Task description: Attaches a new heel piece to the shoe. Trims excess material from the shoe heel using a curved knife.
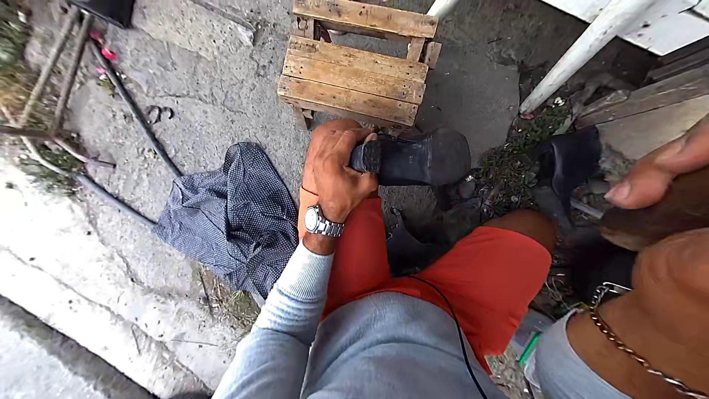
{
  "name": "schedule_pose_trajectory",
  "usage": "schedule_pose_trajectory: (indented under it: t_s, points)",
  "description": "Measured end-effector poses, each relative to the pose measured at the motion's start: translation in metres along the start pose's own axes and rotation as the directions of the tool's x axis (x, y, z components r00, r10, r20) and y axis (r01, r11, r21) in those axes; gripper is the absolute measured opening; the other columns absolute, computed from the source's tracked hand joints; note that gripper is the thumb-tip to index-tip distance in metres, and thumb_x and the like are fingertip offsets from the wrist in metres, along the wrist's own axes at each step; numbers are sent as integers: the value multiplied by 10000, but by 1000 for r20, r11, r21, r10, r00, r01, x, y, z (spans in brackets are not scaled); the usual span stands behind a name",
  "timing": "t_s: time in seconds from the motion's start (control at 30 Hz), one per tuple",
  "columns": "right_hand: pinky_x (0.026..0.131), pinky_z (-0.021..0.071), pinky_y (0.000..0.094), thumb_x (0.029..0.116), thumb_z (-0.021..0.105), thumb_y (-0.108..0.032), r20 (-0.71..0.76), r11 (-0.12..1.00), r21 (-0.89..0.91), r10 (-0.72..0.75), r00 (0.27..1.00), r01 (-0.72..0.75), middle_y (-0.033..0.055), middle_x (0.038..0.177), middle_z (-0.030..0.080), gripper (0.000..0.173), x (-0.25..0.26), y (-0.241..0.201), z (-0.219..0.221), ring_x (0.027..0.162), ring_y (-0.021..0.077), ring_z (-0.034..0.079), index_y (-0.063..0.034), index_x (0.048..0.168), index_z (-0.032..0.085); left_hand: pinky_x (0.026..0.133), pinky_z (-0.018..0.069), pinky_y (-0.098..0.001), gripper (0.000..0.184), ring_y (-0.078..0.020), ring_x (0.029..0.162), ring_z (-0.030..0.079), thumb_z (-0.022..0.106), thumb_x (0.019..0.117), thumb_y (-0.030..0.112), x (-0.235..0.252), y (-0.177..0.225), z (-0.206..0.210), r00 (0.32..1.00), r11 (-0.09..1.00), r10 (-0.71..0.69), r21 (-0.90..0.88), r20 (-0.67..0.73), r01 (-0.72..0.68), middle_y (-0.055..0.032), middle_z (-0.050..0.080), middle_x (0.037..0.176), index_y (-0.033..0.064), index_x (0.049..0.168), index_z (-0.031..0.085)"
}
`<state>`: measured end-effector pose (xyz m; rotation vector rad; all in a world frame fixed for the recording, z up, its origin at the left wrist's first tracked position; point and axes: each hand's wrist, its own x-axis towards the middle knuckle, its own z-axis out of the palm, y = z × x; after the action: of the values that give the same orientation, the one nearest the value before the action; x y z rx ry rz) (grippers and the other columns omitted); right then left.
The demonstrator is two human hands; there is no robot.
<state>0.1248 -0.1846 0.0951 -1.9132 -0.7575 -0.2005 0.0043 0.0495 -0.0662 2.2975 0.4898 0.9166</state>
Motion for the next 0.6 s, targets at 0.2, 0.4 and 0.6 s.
schedule_pose_trajectory:
  t_s: [0.2,0.4,0.6]
  points:
    - [447,491,417,1047,559,-360,349,956,-257,-47,936,144,76,694,627,346,-50,25,91,532,217,604,-35,1123,650,956,573,-442,274,-255,1077,702,711,806,222,1,-9,9,1000,1000,-2,28,18,1,-146,739,1065,12,982,720]
    - [569,565,364,1075,531,-235,76,999,-28,-45,996,47,57,871,634,295,-7,-6,25,685,157,638,11,1235,560,864,582,-408,214,-211,930,708,631,958,215,3,-9,1,998,1000,26,-12,-54,-27,-110,731,929,24,901,710]
    - [442,477,414,1057,528,-389,461,922,-307,-73,884,237,69,707,616,354,-32,5,84,538,228,606,-56,1096,641,915,584,-447,323,-248,1010,712,781,757,220,-5,-14,5,999,999,26,-18,-27,-27,-149,737,1020,-1,981,710]
